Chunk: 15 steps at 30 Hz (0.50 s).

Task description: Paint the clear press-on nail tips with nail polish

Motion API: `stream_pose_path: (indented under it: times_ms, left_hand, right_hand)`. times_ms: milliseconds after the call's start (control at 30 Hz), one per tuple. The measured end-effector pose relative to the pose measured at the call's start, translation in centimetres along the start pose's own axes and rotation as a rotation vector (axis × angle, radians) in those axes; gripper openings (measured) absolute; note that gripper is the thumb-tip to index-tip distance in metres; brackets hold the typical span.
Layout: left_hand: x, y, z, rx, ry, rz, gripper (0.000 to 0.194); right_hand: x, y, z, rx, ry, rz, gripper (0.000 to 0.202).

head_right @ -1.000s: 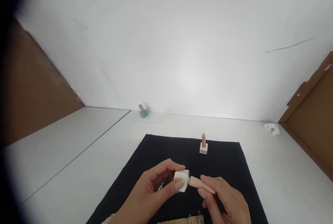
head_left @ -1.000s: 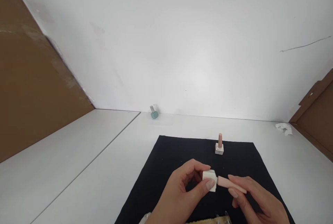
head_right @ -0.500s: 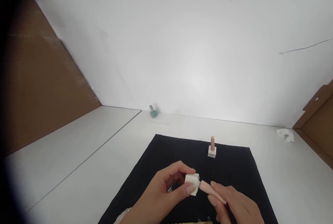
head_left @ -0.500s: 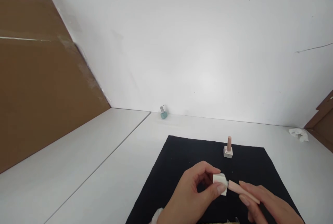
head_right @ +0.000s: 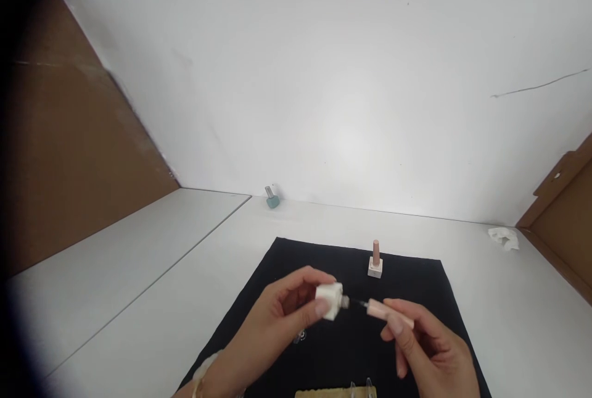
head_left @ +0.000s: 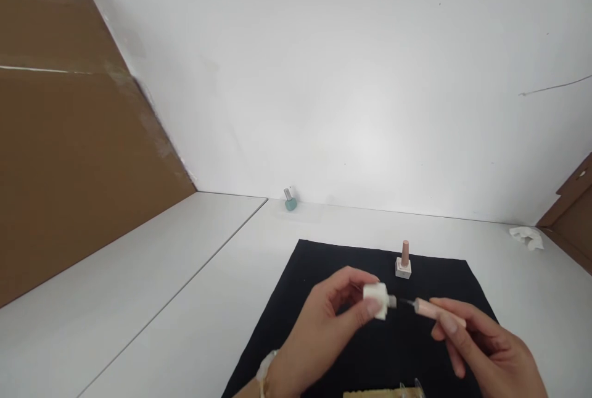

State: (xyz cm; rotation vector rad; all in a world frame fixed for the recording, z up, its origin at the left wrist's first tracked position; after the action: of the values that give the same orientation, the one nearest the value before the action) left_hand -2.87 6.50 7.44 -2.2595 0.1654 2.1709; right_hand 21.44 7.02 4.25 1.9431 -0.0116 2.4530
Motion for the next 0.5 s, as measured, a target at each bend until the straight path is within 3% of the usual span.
stream_pose_path:
  times_ms: [167,333,500]
  left_hand:
    - [0.4,-1.8,5.3,-0.267,-0.073,-0.038,0.057]
    - [2.2,-3.4,9.5,-0.311,-0.222,-0.041,0.04]
    - [4.7,-4.5,11.6,-0.398,-0.397,-0.054,0.031]
  right_hand:
    - [-0.5,-1.3,1.9,-0.128,0.074,0.006,0.05]
    - [0.1,-1.0,0.3,-0.03,-0.033,-0.052,0.053]
    - [0.9,-0.8,-0.7,0.092,-0.134,-0.138,0.057]
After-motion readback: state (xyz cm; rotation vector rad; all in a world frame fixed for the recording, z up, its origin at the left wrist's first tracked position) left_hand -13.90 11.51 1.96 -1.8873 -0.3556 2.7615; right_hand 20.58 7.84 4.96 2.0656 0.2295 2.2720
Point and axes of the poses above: each hand's wrist, its own y-axis away from the middle knuckle, its own z-axis out of the back of the hand, x = y × z, the point moved 4 cm from there along -y, towards the middle knuckle
